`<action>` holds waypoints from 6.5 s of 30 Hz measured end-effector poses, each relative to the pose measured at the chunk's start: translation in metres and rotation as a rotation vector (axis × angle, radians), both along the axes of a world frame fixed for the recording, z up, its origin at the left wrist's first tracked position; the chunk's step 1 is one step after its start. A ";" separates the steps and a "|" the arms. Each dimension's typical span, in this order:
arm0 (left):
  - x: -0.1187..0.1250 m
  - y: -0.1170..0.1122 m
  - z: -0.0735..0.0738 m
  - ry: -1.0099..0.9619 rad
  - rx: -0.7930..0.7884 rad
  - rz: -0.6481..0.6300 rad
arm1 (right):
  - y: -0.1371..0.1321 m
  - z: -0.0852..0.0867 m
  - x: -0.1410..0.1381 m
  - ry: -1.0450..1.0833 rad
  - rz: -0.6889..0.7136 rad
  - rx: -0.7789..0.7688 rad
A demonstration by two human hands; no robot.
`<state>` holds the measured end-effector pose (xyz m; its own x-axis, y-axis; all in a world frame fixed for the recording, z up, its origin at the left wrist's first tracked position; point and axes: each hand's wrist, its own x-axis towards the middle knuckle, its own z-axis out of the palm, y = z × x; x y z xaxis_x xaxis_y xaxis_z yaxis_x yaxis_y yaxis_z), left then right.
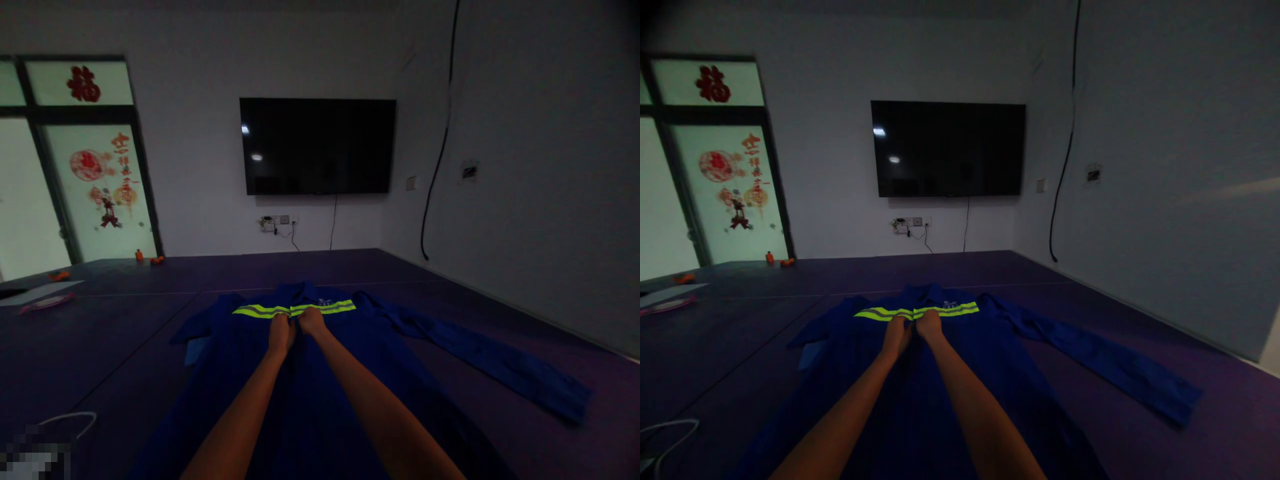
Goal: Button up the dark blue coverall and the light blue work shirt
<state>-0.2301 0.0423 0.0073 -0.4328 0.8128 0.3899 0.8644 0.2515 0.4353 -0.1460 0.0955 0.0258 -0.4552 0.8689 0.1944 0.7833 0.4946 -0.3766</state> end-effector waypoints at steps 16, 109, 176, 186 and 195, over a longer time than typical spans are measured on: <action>-0.027 0.048 -0.050 -0.120 0.011 0.037 | 0.040 -0.066 -0.017 0.223 -0.091 -0.022; -0.042 0.066 -0.063 -0.580 0.442 -0.215 | 0.036 -0.064 -0.022 0.289 -0.037 0.010; -0.041 0.066 -0.063 -0.503 0.428 -0.162 | 0.037 -0.066 -0.021 0.308 -0.058 0.042; -0.043 0.067 -0.064 -0.507 0.434 -0.158 | 0.036 -0.066 -0.021 0.330 -0.082 0.026; -0.043 0.068 -0.064 -0.538 0.452 -0.185 | 0.038 -0.065 -0.021 0.350 -0.076 0.023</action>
<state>-0.2735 0.1106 -0.0571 -0.5303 0.7013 0.4763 0.5120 -0.1829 0.8393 -0.1665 0.1331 -0.0396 -0.2922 0.8913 0.3467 0.6438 0.4514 -0.6178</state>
